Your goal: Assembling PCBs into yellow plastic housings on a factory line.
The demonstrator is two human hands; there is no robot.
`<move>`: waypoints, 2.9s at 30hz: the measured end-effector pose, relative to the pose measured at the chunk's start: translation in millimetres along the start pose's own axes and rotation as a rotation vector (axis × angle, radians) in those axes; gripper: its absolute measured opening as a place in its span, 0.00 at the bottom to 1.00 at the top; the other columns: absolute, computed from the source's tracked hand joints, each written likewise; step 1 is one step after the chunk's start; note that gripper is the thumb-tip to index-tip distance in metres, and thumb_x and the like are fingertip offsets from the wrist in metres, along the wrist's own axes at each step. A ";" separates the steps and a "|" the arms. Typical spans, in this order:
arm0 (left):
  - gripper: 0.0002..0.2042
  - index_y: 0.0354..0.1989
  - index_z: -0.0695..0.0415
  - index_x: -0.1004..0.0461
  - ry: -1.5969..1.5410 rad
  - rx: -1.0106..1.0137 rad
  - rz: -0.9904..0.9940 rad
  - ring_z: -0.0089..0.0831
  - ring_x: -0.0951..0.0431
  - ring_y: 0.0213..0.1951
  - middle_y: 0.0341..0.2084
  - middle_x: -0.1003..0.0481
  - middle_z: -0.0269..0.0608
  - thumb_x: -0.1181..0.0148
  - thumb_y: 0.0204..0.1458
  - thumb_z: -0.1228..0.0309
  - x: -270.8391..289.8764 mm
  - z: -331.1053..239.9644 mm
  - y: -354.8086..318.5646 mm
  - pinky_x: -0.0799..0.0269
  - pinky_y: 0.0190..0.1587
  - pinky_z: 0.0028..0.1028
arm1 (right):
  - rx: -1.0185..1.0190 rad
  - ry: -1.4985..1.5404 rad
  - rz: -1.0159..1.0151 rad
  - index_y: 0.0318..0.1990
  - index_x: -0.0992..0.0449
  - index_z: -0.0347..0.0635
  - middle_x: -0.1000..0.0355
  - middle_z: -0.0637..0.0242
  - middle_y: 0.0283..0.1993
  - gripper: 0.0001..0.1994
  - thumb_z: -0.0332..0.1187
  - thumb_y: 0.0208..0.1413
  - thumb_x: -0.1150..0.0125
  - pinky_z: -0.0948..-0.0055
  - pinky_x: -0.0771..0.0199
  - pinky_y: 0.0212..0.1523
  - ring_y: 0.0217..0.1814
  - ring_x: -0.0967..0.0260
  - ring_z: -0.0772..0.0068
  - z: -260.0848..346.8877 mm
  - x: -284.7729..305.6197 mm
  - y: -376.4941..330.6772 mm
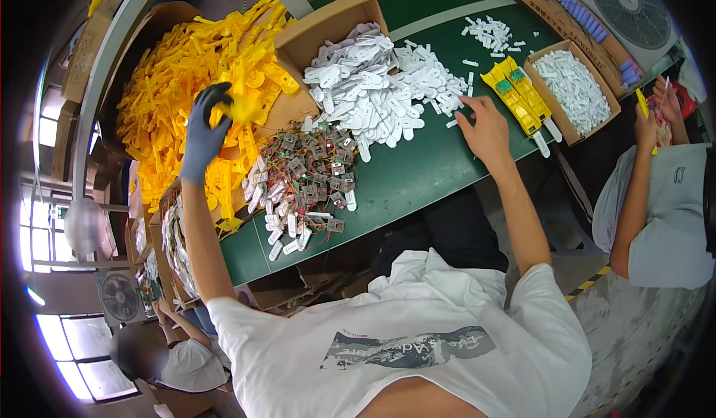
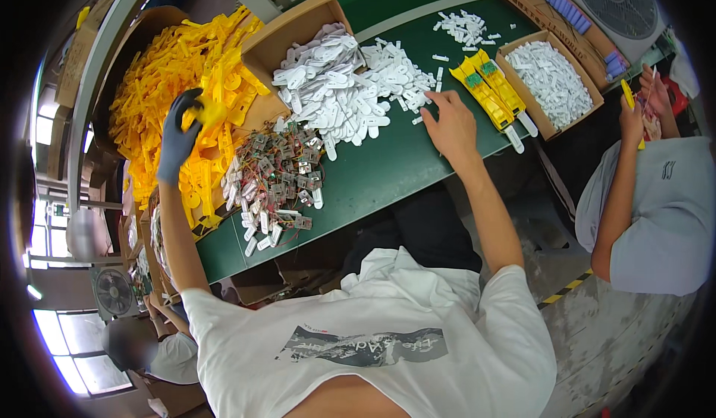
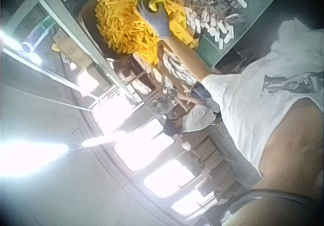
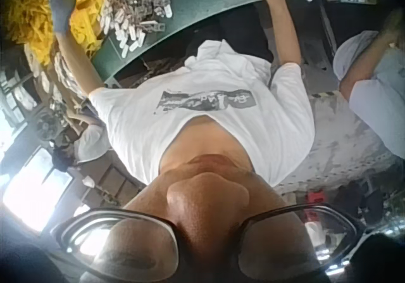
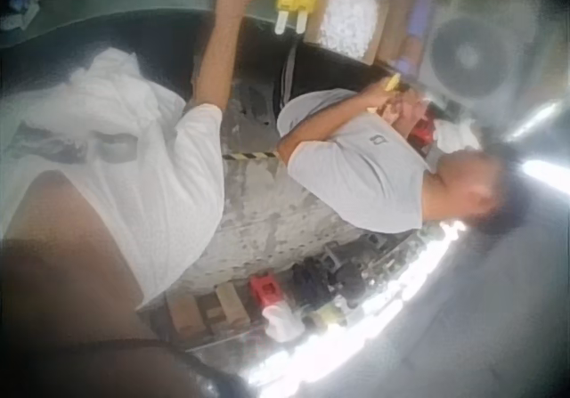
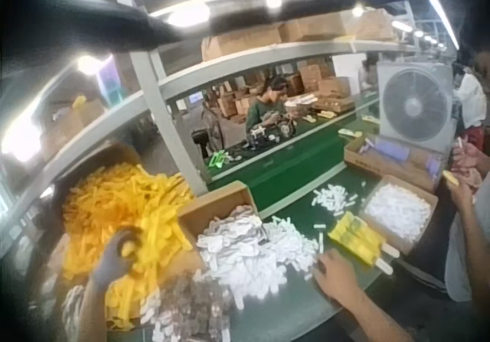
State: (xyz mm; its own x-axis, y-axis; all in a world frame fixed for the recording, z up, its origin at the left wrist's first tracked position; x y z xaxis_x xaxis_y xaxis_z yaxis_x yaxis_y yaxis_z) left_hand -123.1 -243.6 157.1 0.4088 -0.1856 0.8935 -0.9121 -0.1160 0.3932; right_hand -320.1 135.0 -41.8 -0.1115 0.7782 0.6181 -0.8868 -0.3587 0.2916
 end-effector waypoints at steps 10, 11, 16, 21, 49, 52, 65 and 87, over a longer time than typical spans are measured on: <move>0.31 0.58 0.57 0.39 -0.278 0.117 0.453 0.52 0.47 0.61 0.60 0.46 0.51 0.37 0.41 0.71 -155.1 -186.3 -237.3 0.47 0.62 0.39 | 0.352 -0.343 0.336 0.36 0.24 0.43 0.31 0.62 0.39 0.09 0.31 0.45 0.40 0.64 0.30 0.39 0.39 0.30 0.57 10.4 -4.1 42.7; 0.28 0.54 0.57 0.36 -0.304 0.041 0.441 0.52 0.48 0.62 0.61 0.46 0.51 0.38 0.41 0.73 -170.0 -192.5 -247.0 0.47 0.63 0.39 | 0.359 -0.346 0.358 0.36 0.24 0.43 0.31 0.62 0.39 0.09 0.31 0.45 0.40 0.64 0.30 0.39 0.39 0.30 0.57 9.9 -3.9 44.1; 0.17 0.42 0.56 0.30 -0.503 0.044 0.463 0.52 0.47 0.62 0.62 0.48 0.53 0.42 0.41 0.78 -194.1 -206.1 -265.1 0.46 0.62 0.36 | 0.420 -0.427 0.203 0.34 0.25 0.43 0.28 0.60 0.35 0.08 0.34 0.48 0.43 0.61 0.28 0.35 0.35 0.28 0.55 1.9 -14.5 47.0; 0.12 0.38 0.56 0.29 -1.001 0.330 0.435 0.51 0.36 0.54 0.59 0.44 0.53 0.45 0.44 0.80 -201.0 -222.0 -278.2 0.38 0.55 0.36 | 0.248 -0.141 0.020 0.41 0.28 0.43 0.26 0.61 0.25 0.09 0.31 0.54 0.49 0.67 0.31 0.27 0.25 0.28 0.62 16.1 -18.7 29.9; 0.37 0.63 0.49 0.51 -2.244 0.801 0.038 0.32 0.28 0.43 0.50 0.34 0.45 0.41 0.43 0.78 -178.6 -214.6 -249.8 0.29 0.44 0.31 | 1.070 -0.266 0.111 0.38 0.24 0.44 0.31 0.69 0.27 0.13 0.31 0.42 0.35 0.70 0.31 0.32 0.30 0.32 0.69 136.9 -123.0 -9.1; 0.38 0.64 0.48 0.52 -2.137 0.686 0.102 0.31 0.28 0.41 0.50 0.34 0.45 0.40 0.43 0.77 -166.9 -211.9 -240.3 0.29 0.40 0.28 | 1.157 -0.291 0.125 0.37 0.25 0.45 0.32 0.69 0.29 0.12 0.31 0.42 0.36 0.71 0.31 0.31 0.31 0.32 0.69 147.8 -121.5 -4.9; 0.29 0.56 0.54 0.43 -2.099 0.690 -0.247 0.28 0.27 0.35 0.38 0.33 0.38 0.38 0.45 0.69 -163.7 -192.4 -229.0 0.29 0.35 0.27 | 1.364 -0.273 0.142 0.33 0.28 0.44 0.33 0.70 0.31 0.07 0.30 0.45 0.38 0.75 0.29 0.23 0.32 0.32 0.73 171.5 -85.7 10.6; 0.21 0.52 0.57 0.41 -1.374 0.824 -0.854 0.22 0.27 0.26 0.33 0.29 0.39 0.44 0.49 0.78 -126.1 -123.0 -186.4 0.30 0.22 0.22 | 0.977 -0.155 0.402 0.31 0.27 0.43 0.30 0.65 0.30 0.05 0.30 0.47 0.38 0.68 0.30 0.33 0.34 0.31 0.60 213.3 -16.3 37.2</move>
State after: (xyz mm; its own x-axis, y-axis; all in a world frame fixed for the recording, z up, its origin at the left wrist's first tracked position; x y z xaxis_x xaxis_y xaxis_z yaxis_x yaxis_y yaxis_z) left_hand -8.5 -78.6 -2.2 0.8253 -0.3575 -0.4371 -0.3887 -0.9212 0.0196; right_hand -255.6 -0.9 114.7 -0.1964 0.4610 0.8654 -0.0452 -0.8859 0.4617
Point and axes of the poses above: each hand's wrist, its own y-axis towards the middle knuckle, its own x-axis out of the back of the hand, z = x × y, the point moved 2 cm from there along y, towards the middle knuckle
